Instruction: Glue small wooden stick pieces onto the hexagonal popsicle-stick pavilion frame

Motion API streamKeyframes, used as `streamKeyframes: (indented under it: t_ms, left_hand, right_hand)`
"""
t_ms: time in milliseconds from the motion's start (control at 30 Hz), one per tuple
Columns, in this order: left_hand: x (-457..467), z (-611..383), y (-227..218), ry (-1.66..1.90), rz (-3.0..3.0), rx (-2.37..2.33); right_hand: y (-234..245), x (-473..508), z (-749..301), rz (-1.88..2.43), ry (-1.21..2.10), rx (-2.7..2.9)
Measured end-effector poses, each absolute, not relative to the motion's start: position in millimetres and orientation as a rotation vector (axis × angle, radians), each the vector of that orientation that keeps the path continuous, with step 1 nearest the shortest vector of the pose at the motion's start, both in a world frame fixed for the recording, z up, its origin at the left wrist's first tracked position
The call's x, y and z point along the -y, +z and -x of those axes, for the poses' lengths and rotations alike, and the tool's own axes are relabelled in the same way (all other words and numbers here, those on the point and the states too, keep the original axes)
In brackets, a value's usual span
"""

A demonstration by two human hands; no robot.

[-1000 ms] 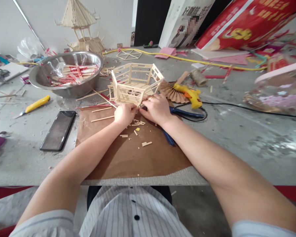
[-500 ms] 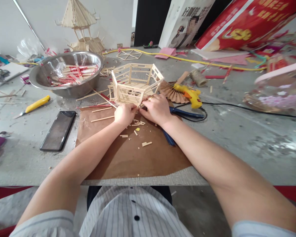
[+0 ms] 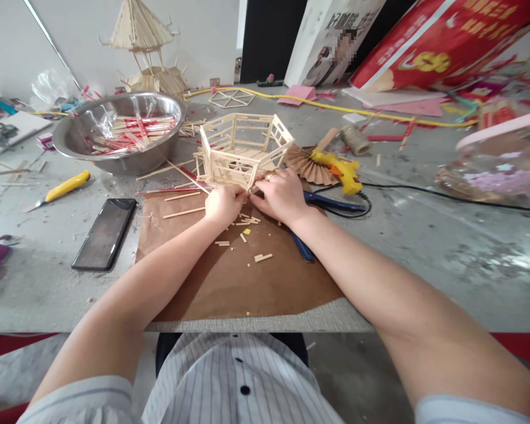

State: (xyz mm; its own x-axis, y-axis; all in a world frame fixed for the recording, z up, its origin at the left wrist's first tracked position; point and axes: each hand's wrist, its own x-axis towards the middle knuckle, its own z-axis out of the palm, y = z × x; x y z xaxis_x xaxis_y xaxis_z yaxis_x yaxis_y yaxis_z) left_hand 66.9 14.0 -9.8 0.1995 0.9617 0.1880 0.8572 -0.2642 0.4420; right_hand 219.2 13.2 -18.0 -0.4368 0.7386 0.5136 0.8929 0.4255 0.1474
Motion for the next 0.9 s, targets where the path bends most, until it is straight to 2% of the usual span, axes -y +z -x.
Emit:
streamKeyframes:
  t_ms: [567, 900]
  left_hand:
    - [-13.5, -66.9, -8.7, 0.592, -2.224, -1.748]
    - [-12.9, -67.1, -8.5, 0.602, -2.220, -1.747]
  right_hand:
    - [-17.7, -13.2, -219.1, 1.393, -0.495, 2.301]
    - [-17.5, -13.0, -218.7, 1.394, -0.554, 2.303]
